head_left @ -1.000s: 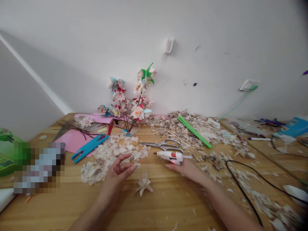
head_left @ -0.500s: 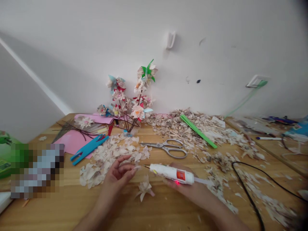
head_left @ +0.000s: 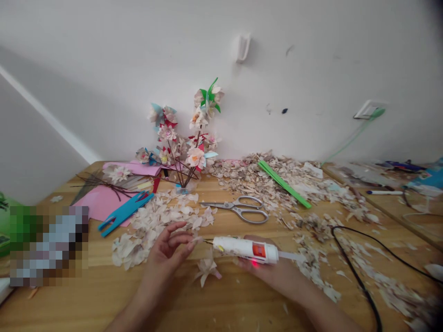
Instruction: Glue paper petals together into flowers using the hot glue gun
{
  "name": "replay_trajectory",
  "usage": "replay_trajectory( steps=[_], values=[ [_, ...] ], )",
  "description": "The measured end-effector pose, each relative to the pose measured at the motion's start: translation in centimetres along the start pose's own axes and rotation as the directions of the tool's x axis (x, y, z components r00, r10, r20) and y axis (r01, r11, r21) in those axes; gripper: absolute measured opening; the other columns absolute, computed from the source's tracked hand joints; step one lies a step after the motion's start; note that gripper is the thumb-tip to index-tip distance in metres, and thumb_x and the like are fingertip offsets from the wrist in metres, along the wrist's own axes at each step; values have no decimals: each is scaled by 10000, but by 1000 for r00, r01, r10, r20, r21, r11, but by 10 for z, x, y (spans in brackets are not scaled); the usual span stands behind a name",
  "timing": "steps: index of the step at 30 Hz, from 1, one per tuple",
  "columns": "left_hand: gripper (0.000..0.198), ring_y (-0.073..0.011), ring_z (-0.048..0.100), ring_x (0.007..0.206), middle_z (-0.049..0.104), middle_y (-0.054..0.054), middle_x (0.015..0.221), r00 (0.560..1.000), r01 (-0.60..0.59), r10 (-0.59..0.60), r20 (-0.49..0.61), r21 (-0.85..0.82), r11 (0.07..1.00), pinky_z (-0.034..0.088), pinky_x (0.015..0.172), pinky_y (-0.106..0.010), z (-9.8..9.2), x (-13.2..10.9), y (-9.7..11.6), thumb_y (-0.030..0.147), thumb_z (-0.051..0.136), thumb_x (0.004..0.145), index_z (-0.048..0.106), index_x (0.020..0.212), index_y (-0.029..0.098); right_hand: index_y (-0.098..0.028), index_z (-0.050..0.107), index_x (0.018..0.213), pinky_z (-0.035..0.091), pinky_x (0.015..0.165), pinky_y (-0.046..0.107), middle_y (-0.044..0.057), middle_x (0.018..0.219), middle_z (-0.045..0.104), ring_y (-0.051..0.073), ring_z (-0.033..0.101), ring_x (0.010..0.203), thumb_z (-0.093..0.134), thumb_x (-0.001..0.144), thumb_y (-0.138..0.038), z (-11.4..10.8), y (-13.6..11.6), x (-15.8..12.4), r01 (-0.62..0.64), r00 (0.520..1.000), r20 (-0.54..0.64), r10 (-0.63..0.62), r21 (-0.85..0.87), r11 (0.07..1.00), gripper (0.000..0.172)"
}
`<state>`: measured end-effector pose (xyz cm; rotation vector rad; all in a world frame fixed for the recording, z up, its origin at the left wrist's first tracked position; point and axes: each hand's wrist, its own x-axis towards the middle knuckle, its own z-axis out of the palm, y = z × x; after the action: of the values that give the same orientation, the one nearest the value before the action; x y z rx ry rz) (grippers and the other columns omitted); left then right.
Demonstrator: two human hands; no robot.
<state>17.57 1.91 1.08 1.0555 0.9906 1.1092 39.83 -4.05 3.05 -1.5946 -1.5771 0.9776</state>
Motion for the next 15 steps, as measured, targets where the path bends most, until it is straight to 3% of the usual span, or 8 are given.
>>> replay_trajectory(
  steps=[15],
  values=[
    [436, -167, 601, 865, 686, 9, 649, 998, -55, 54, 38, 41, 998, 431, 837, -297, 0, 0, -2, 239, 748, 625, 530, 1002, 214, -219, 644, 720, 527, 693, 371, 39, 723, 681, 260, 634, 754, 636, 647, -521, 1, 2, -1, -57, 998, -12, 57, 3, 998, 311]
  ],
)
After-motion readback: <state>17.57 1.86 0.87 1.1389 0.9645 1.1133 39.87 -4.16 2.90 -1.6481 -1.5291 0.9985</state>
